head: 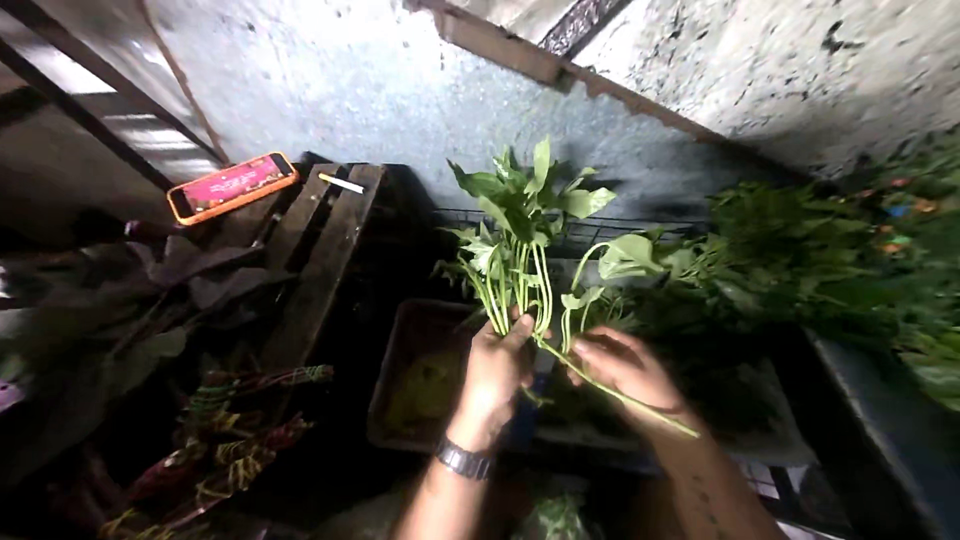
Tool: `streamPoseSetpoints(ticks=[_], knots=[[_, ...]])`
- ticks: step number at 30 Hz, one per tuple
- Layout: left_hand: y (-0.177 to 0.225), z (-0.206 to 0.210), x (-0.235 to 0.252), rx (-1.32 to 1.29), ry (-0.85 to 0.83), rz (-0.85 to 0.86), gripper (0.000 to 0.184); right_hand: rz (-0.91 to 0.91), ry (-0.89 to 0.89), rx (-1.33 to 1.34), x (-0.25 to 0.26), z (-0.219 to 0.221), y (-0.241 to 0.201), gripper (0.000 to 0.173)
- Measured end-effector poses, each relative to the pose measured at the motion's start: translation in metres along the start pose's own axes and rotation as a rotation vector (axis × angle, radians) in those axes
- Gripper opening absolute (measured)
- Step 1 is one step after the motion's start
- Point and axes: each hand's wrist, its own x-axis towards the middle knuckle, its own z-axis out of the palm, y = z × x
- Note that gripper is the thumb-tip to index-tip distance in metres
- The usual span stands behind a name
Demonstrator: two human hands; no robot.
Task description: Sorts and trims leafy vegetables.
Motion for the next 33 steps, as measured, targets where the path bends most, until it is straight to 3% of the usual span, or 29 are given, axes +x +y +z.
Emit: streamPoseSetpoints(ticks=[3, 7, 11, 13, 15, 17, 20, 22, 27, 30, 32, 33], knots=[[0.001, -0.005, -0.003, -0.001, 0.048, 0.023, 0.023, -0.056, 0.071, 0.107, -0.006, -0.007, -0.006, 0.005], [0.0, -0.004, -0.004, -0.016, 0.102, 0.003, 0.022, -0.283, 0.071, 0.054, -0.019, -0.016, -0.013, 0.006], [0.003, -0.016, 0.002, -0.072, 0.197, 0.02, 0.022, -0.312, 0.434, 0.239, -0.032, -0.048, -0.045, 0.015], [0.006, -0.02, -0.003, 0.009, 0.129, 0.054, 0.022, -0.305, 0.536, 0.242, -0.027, -0.072, -0.053, 0.018], [0.002, -0.015, -0.01, 0.071, 0.036, 0.08, 0.025, -0.183, 0.497, 0.205, -0.028, -0.074, -0.052, 0.03], [-0.001, -0.007, -0.012, 0.081, -0.039, 0.105, 0.025, -0.102, 0.434, 0.17, -0.027, -0.057, -0.061, 0.025], [-0.005, -0.003, -0.013, 0.098, -0.103, 0.125, 0.027, -0.15, 0.277, 0.017, -0.019, -0.035, -0.073, 0.025], [-0.005, -0.003, -0.013, 0.112, -0.121, 0.136, 0.028, -0.196, 0.224, -0.08, -0.006, -0.026, -0.065, 0.029], [-0.011, -0.001, -0.012, 0.108, -0.153, 0.132, 0.026, 0.038, 0.022, -0.142, -0.007, -0.003, -0.022, 0.015], [-0.01, -0.004, -0.009, 0.101, -0.11, 0.094, 0.023, -0.054, -0.034, -0.276, -0.009, 0.006, -0.012, 0.017], [-0.009, -0.004, -0.006, 0.106, -0.09, 0.066, 0.026, -0.163, 0.015, -0.333, -0.002, 0.001, -0.005, 0.014], [-0.009, -0.003, -0.003, 0.12, -0.085, 0.052, 0.028, -0.134, 0.042, -0.384, -0.002, -0.001, -0.009, 0.017]])
